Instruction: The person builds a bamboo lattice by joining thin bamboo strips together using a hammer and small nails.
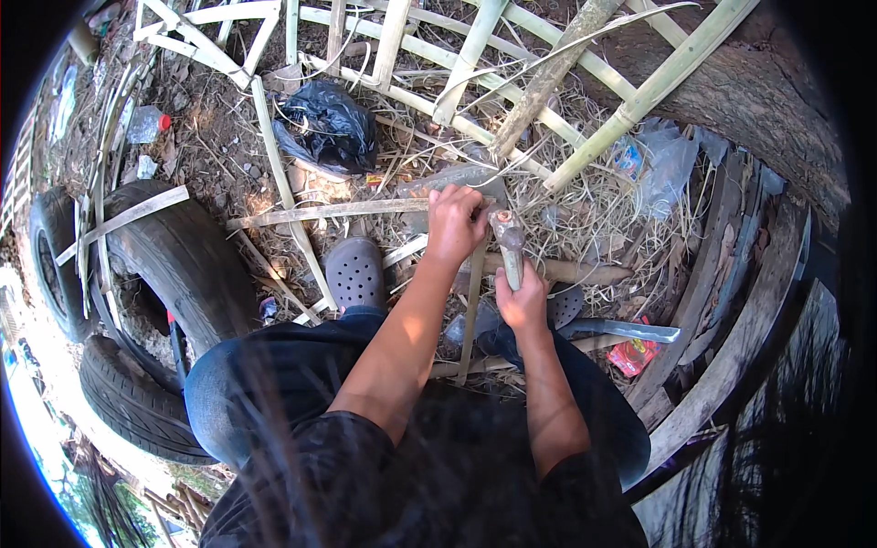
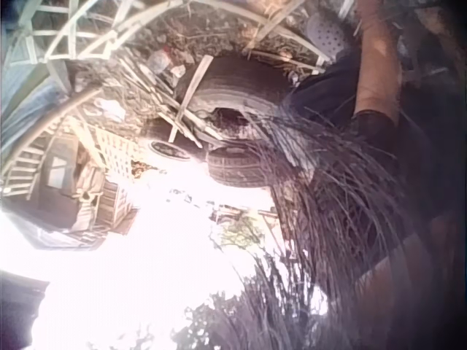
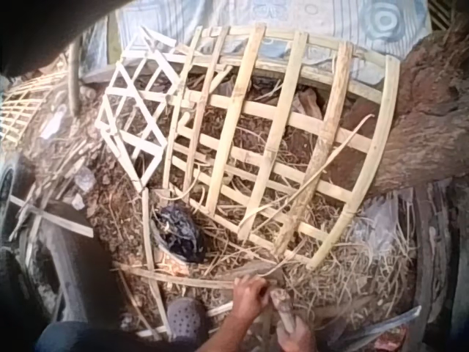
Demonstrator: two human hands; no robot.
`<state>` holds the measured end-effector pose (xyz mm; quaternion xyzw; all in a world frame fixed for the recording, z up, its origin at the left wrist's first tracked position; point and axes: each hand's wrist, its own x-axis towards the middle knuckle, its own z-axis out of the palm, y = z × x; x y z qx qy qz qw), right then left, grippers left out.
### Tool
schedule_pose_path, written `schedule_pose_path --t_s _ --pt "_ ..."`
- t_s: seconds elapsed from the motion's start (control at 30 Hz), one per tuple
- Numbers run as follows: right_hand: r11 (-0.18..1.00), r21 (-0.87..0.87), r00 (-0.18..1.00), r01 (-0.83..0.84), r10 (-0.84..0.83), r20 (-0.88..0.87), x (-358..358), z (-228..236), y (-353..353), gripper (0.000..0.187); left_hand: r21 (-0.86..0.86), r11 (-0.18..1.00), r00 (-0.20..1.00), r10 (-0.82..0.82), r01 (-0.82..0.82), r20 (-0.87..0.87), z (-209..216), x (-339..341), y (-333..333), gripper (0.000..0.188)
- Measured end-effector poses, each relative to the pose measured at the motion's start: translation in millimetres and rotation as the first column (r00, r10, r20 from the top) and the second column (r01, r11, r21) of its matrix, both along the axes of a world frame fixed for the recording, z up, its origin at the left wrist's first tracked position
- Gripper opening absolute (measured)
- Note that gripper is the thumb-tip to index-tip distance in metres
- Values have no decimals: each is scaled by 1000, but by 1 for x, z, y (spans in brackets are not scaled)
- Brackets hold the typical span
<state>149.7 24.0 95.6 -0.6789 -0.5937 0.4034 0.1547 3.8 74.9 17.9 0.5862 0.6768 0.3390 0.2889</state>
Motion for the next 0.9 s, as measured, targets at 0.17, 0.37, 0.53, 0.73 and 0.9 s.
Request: schedule_pose_path --t_s 0.17,0.37,0.53,0.73,0.9 --pt "998 -55 999 -5 7 47 1 -1 6 19 10 1000 1000 14 -14 2 -2 1 0 16" --pt "999 -50 998 -9 12 64 3 1 5 20 10 1000 1000 13 -13 18 0 1 1 17" --pt "999 -27 999 21 -20 49 4 -1 2 21 19 999 999 28 -29 43 3 1 3 17" --pt "1000 -20 994 -8 10 105 0 1 1 23 -25 1000 1000 0 0 -5 0 -1 1 13" --pt "997 -59 986 -44 52 158 2 4 4 23 -57 998 998 -18 14 -65 4 3 3 11"
